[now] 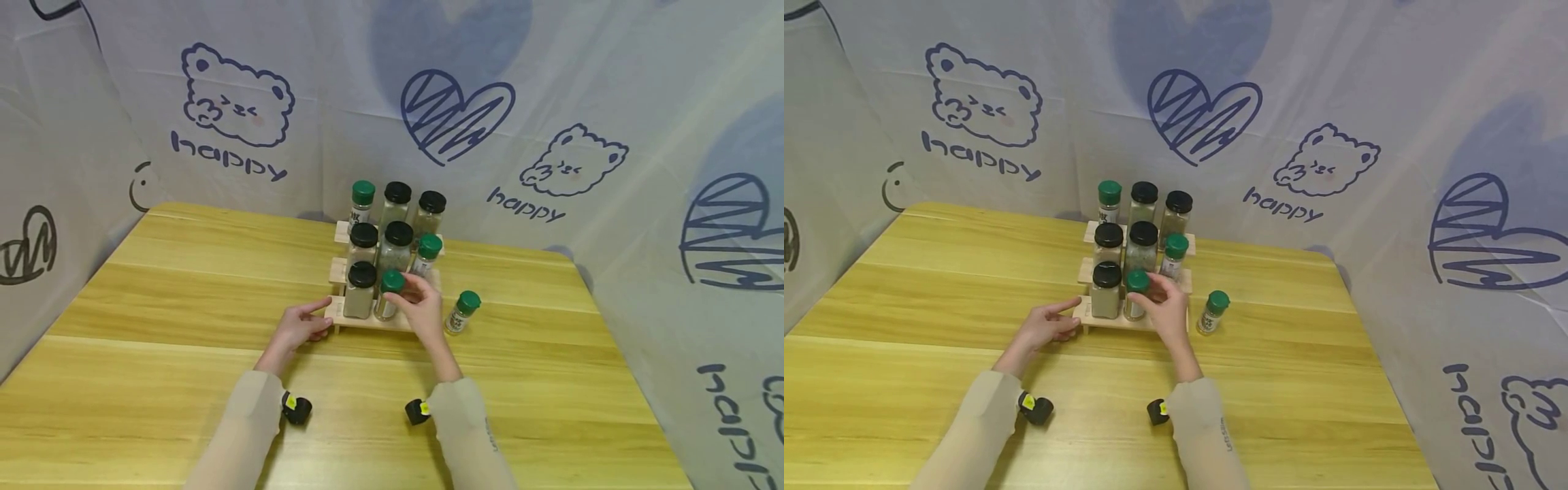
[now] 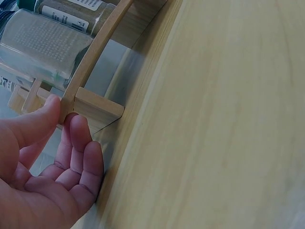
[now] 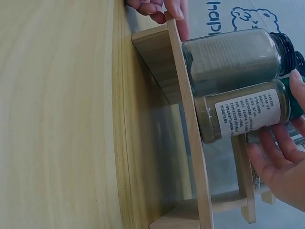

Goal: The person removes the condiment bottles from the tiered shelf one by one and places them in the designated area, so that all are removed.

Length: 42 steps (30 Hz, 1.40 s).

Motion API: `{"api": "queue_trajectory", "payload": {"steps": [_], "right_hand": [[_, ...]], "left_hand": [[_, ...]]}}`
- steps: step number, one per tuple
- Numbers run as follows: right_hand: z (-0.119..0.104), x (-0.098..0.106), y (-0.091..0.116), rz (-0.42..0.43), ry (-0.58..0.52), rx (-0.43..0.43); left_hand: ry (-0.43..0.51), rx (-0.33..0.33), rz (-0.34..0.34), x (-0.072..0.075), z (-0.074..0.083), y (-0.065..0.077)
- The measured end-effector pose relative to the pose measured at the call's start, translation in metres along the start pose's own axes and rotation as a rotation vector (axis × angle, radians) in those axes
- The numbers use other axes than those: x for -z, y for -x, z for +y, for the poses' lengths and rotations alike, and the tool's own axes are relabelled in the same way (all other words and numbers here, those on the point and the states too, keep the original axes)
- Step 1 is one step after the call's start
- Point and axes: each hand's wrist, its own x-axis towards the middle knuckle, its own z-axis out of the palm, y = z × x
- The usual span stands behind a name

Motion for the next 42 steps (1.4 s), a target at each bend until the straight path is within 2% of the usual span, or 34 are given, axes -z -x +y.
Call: {"api": "queue_trajectory", "payload": {"steps": [23, 42], "right_hand": [[0.001, 0.008, 0.004, -0.003, -0.116, -0.039], [0.000, 0.035, 0.013, 0.036, -0.079, 0.008]], "left_hand": [[-0.005, -0.002, -0.012, 0.000, -0.003, -0.002], [-0.004, 0.002, 0.000, -0.001, -0.003, -0.002]]}}
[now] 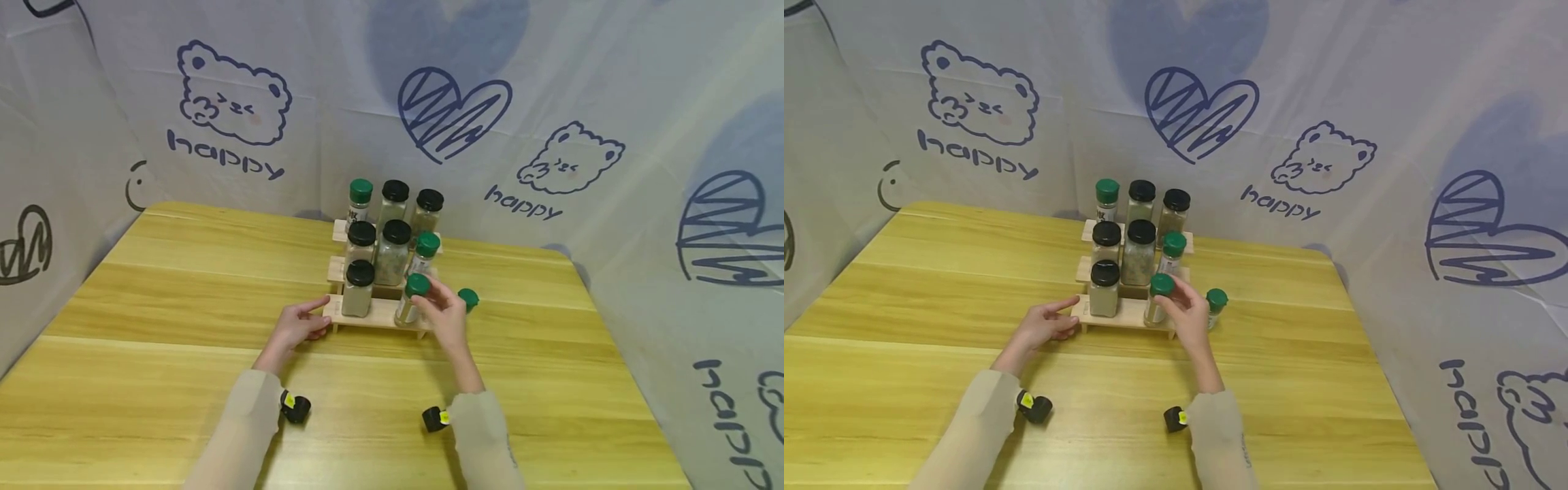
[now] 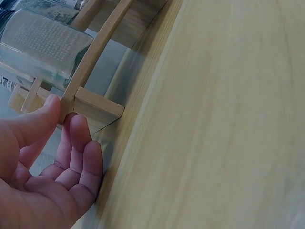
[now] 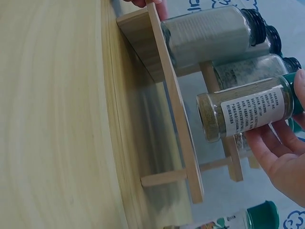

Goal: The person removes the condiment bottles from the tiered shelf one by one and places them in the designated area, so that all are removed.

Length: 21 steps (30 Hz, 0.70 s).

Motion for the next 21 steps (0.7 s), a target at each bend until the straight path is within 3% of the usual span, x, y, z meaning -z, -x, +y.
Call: {"api": "queue_trajectory", "payload": {"steps": [16, 21], "right_hand": [[0.001, 0.030, 0.009, 0.008, -0.006, 0.004], [0.011, 0.045, 0.009, 0.003, -0.005, 0.010]], "left_hand": [[-0.005, 0.004, -0.001, 0.001, -0.001, -0.001], [-0.010, 0.002, -0.002, 0.001, 0.000, -0.001]]}}
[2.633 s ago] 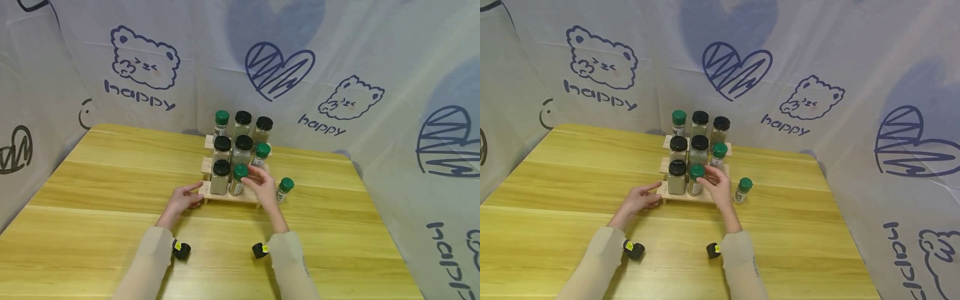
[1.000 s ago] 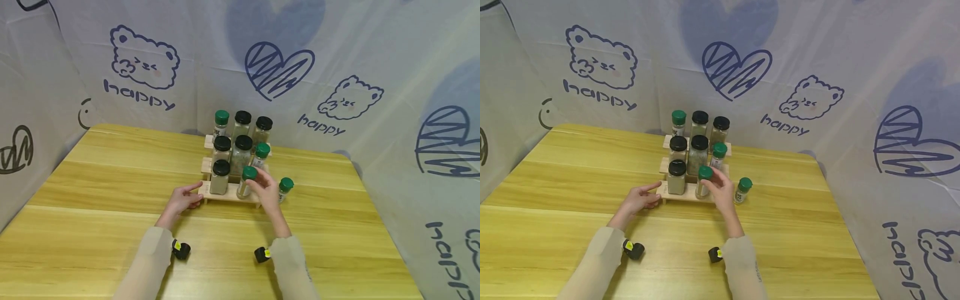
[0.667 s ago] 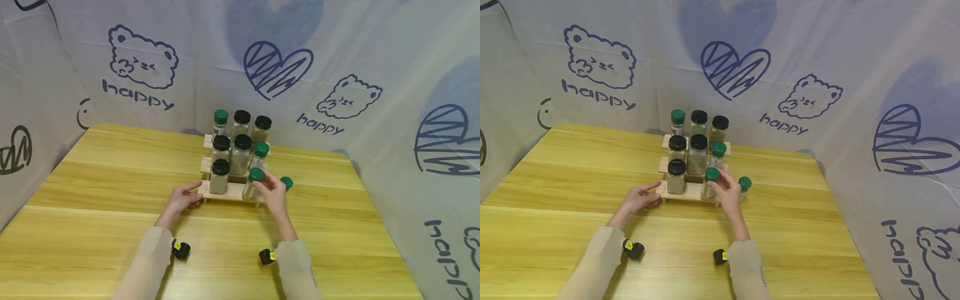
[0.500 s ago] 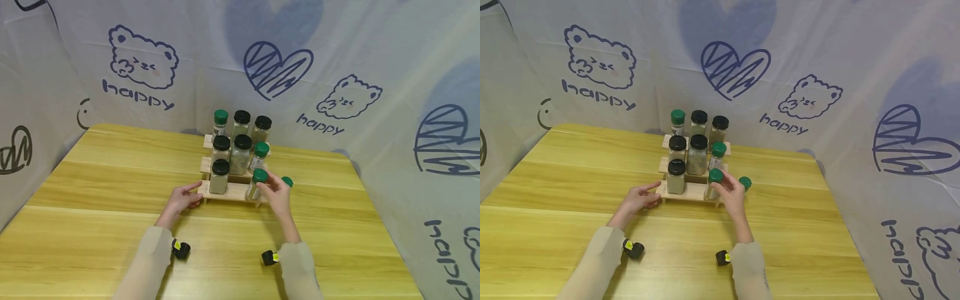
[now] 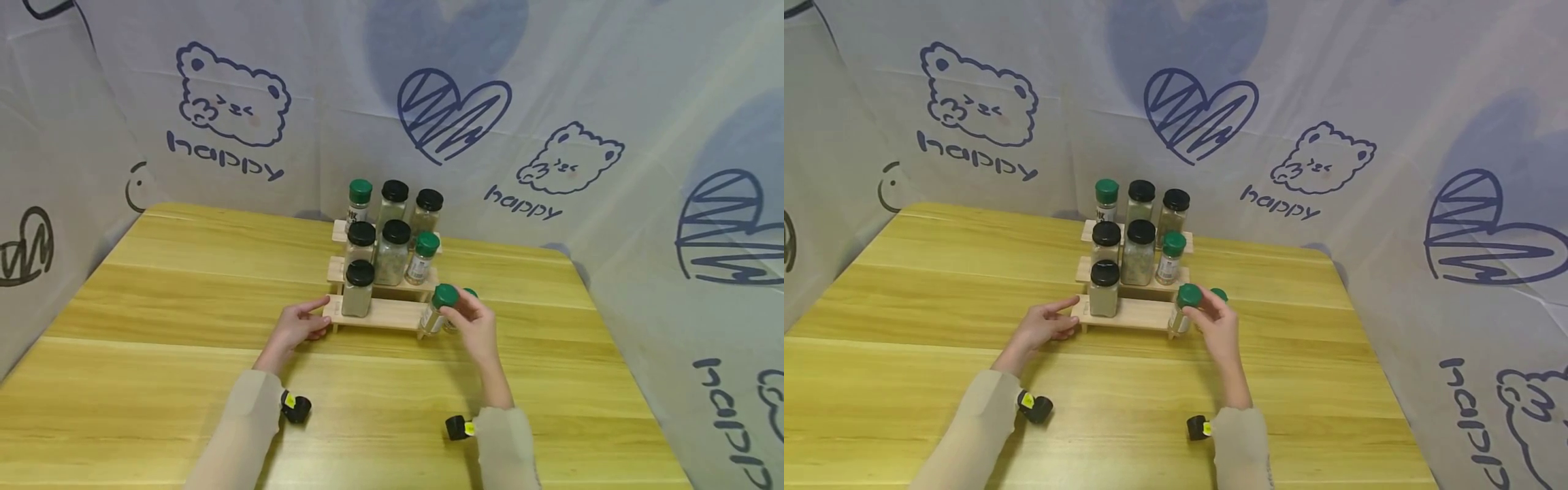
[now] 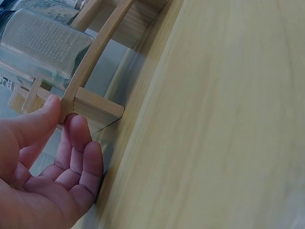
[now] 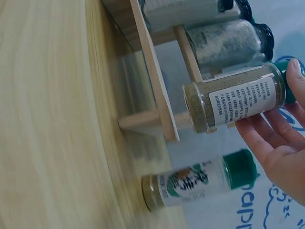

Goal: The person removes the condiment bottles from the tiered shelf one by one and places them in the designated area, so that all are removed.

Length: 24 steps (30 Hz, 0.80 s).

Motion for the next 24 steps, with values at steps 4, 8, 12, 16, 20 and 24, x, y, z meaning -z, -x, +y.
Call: {"api": "queue_trajectory", "payload": {"steps": [4, 8, 12, 16, 20, 24], "right_hand": [[0.004, 0.011, 0.002, 0.006, 0.009, -0.016], [0.003, 0.019, 0.004, 0.018, 0.025, -0.030], [0.002, 0.025, 0.007, 0.029, 0.017, -0.020], [0.000, 0.033, 0.009, 0.042, 0.001, -0.012], [0.000, 0.042, 0.011, 0.061, -0.015, -0.011], [0.001, 0.053, 0.013, 0.079, -0.029, -0.006]], "left_hand": [[-0.001, 0.003, 0.002, 0.000, 0.000, 0.001], [0.002, 0.003, 0.005, -0.001, 0.000, 0.001], [0.007, -0.001, 0.005, -0.001, 0.001, 0.002], [0.011, 0.000, 0.003, -0.001, 0.000, 0.002], [0.013, 0.003, 0.001, 0.000, 0.000, 0.002], [0.018, 0.005, 0.000, -0.001, 0.000, 0.002]]}}
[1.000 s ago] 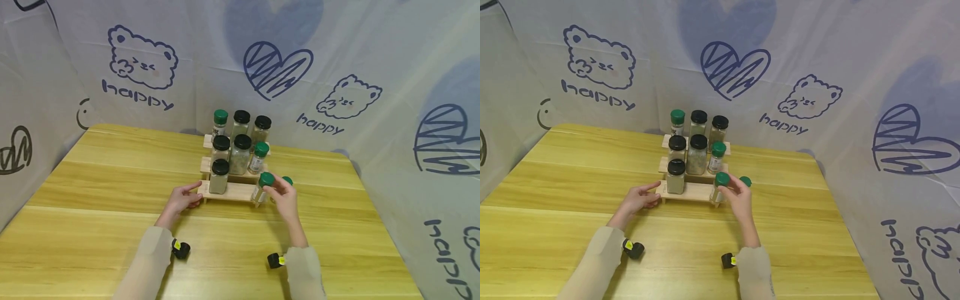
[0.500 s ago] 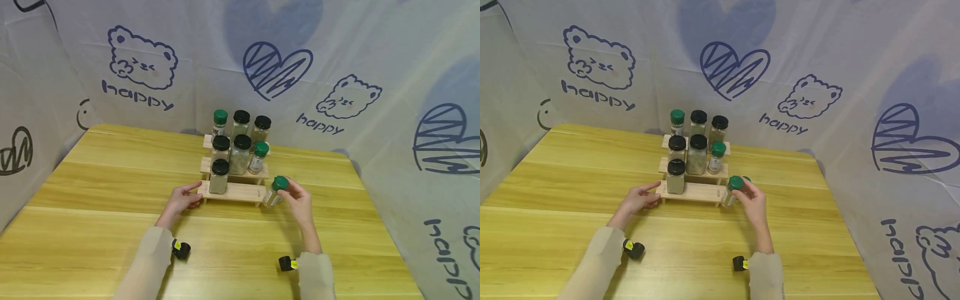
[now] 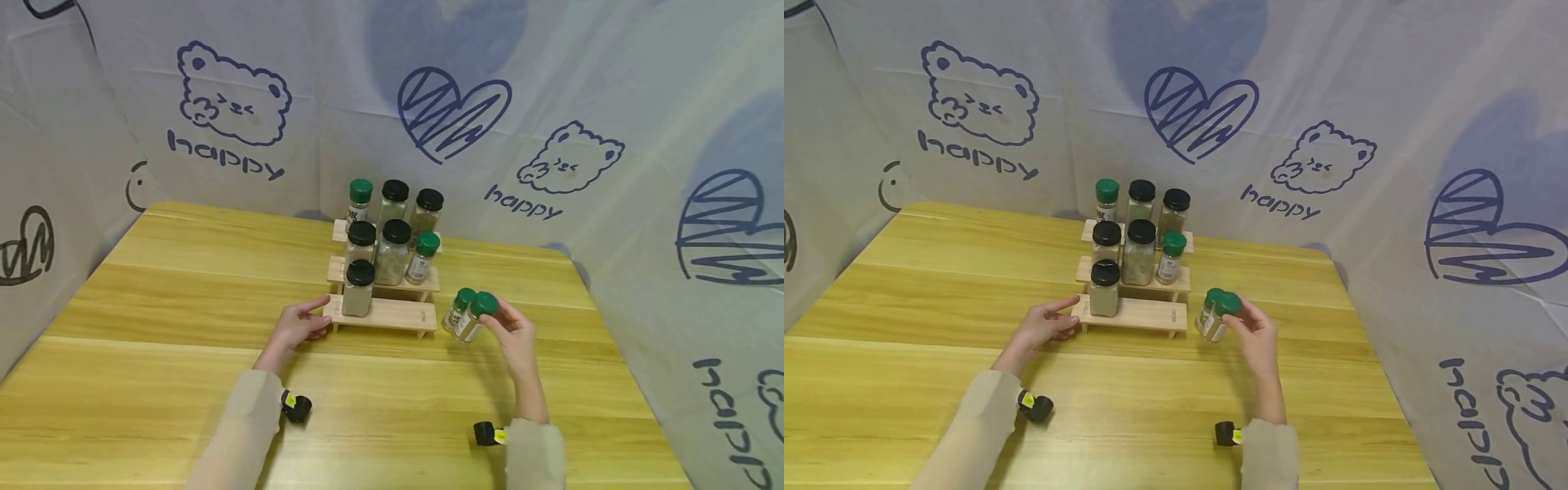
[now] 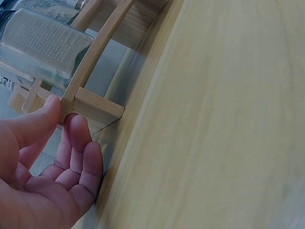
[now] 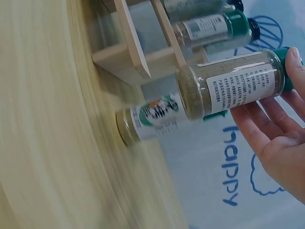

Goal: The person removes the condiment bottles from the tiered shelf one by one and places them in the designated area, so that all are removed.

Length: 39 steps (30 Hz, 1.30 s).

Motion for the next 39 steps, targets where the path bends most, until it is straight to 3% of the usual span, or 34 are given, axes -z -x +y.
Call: {"api": "queue_trajectory", "payload": {"steps": [11, 16, 21, 26, 33, 39], "right_hand": [[0.005, 0.024, 0.000, 0.082, 0.011, -0.021], [0.014, 0.030, -0.001, 0.109, 0.098, -0.085], [0.020, 0.036, -0.006, 0.073, 0.211, -0.179], [0.026, 0.040, -0.015, 0.003, 0.235, -0.227], [0.032, 0.041, -0.021, -0.063, 0.215, -0.175], [0.058, 0.048, -0.021, -0.113, 0.098, -0.159]], "left_hand": [[-0.007, -0.007, -0.002, 0.001, 0.001, -0.002], [-0.027, -0.015, -0.001, 0.005, 0.004, -0.003], [-0.004, -0.013, -0.001, 0.004, 0.002, -0.002], [0.014, -0.010, 0.019, -0.002, 0.000, -0.003], [0.036, -0.030, 0.035, -0.008, -0.003, -0.006], [0.046, -0.047, 0.064, -0.007, -0.005, -0.005]]}}
